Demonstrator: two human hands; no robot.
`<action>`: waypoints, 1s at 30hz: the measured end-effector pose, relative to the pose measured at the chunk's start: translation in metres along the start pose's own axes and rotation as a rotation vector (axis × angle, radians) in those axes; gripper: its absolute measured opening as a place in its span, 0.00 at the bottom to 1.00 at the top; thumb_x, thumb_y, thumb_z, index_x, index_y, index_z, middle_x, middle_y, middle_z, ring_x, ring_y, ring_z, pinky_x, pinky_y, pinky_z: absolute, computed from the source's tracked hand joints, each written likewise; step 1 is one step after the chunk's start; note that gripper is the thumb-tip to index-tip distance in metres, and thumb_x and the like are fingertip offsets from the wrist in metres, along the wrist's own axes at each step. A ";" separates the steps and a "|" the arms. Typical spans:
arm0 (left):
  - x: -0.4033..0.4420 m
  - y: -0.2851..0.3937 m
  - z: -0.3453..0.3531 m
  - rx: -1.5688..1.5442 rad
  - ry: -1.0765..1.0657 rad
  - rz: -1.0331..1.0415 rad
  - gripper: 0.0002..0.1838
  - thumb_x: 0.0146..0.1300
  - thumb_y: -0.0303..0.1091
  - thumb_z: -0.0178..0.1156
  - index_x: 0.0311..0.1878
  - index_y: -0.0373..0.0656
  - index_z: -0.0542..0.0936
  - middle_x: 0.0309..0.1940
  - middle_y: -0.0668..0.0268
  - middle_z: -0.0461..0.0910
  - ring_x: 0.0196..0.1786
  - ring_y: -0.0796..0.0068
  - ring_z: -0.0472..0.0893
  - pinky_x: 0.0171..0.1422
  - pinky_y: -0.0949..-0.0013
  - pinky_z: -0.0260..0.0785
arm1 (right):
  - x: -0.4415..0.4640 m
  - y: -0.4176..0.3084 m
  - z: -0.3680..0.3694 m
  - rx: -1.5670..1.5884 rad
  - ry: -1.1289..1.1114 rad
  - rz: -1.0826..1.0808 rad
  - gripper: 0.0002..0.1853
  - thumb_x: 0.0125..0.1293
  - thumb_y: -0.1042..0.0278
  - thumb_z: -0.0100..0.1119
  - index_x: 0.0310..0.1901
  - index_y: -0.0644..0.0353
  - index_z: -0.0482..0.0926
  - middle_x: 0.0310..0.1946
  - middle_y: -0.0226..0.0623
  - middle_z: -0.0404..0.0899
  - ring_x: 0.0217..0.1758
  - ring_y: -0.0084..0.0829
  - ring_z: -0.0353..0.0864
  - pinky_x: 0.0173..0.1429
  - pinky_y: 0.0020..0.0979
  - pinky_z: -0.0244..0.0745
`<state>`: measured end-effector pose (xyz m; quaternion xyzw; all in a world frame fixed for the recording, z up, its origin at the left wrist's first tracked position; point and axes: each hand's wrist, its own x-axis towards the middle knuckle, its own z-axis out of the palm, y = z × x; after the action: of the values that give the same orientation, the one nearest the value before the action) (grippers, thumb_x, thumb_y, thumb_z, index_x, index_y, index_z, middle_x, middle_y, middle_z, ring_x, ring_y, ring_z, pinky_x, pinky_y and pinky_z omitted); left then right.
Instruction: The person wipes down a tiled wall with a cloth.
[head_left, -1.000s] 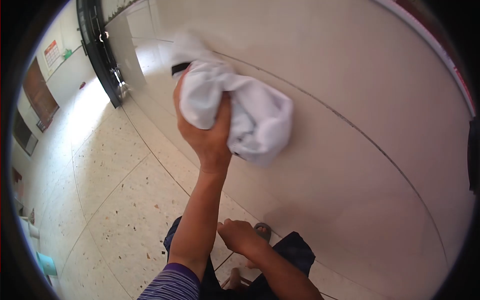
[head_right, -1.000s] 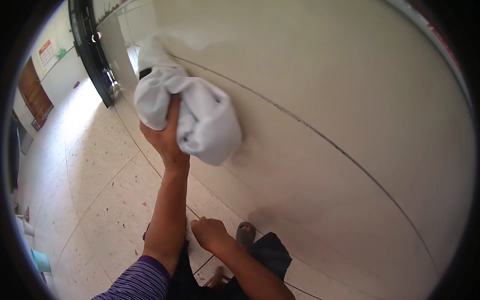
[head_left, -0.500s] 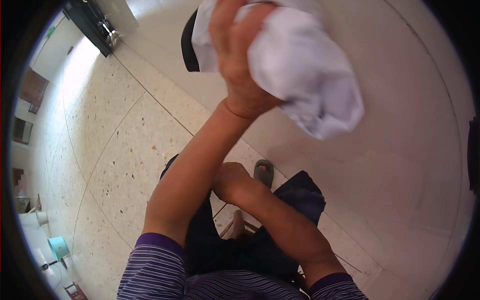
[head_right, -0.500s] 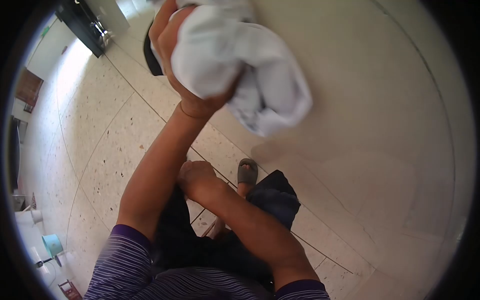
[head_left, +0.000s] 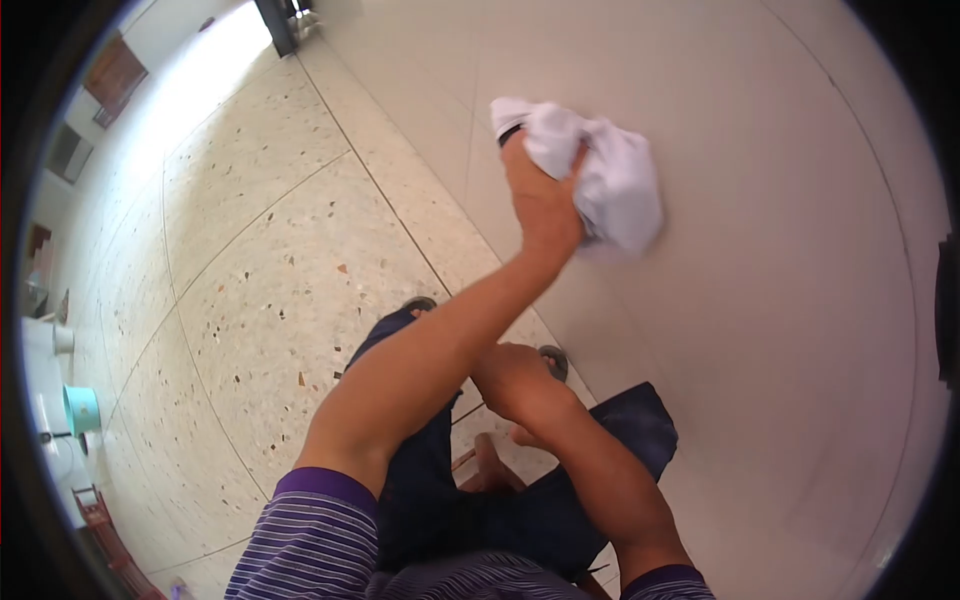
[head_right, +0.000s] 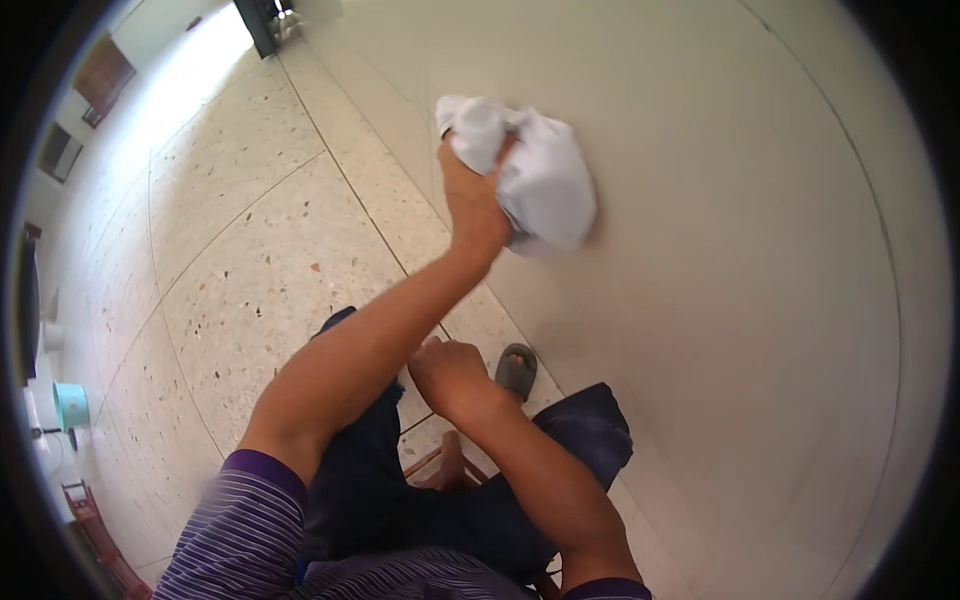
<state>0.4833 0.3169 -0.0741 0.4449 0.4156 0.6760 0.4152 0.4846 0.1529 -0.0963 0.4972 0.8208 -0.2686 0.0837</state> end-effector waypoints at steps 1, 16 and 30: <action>-0.008 0.015 0.008 0.122 0.054 0.076 0.35 0.64 0.37 0.72 0.69 0.37 0.67 0.68 0.53 0.71 0.70 0.58 0.73 0.73 0.58 0.67 | 0.000 -0.002 -0.003 0.031 -0.023 0.014 0.12 0.66 0.73 0.57 0.49 0.64 0.83 0.42 0.54 0.86 0.44 0.51 0.90 0.41 0.48 0.85; -0.015 -0.035 0.014 0.118 0.220 -0.054 0.33 0.69 0.45 0.69 0.70 0.42 0.67 0.61 0.58 0.76 0.65 0.59 0.77 0.72 0.60 0.69 | -0.011 0.004 -0.006 0.026 -0.011 0.026 0.09 0.66 0.73 0.56 0.43 0.60 0.85 0.42 0.50 0.88 0.43 0.48 0.91 0.43 0.47 0.85; -0.095 0.048 0.021 0.186 -0.207 -0.208 0.32 0.67 0.41 0.70 0.70 0.42 0.70 0.71 0.47 0.68 0.70 0.55 0.75 0.69 0.53 0.73 | -0.020 0.016 0.031 0.624 0.379 -0.221 0.16 0.69 0.72 0.57 0.56 0.62 0.80 0.60 0.53 0.81 0.69 0.49 0.75 0.72 0.44 0.67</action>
<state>0.5186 0.2179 -0.0482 0.5033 0.4749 0.5388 0.4805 0.5042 0.1264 -0.1201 0.4480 0.7491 -0.4165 -0.2544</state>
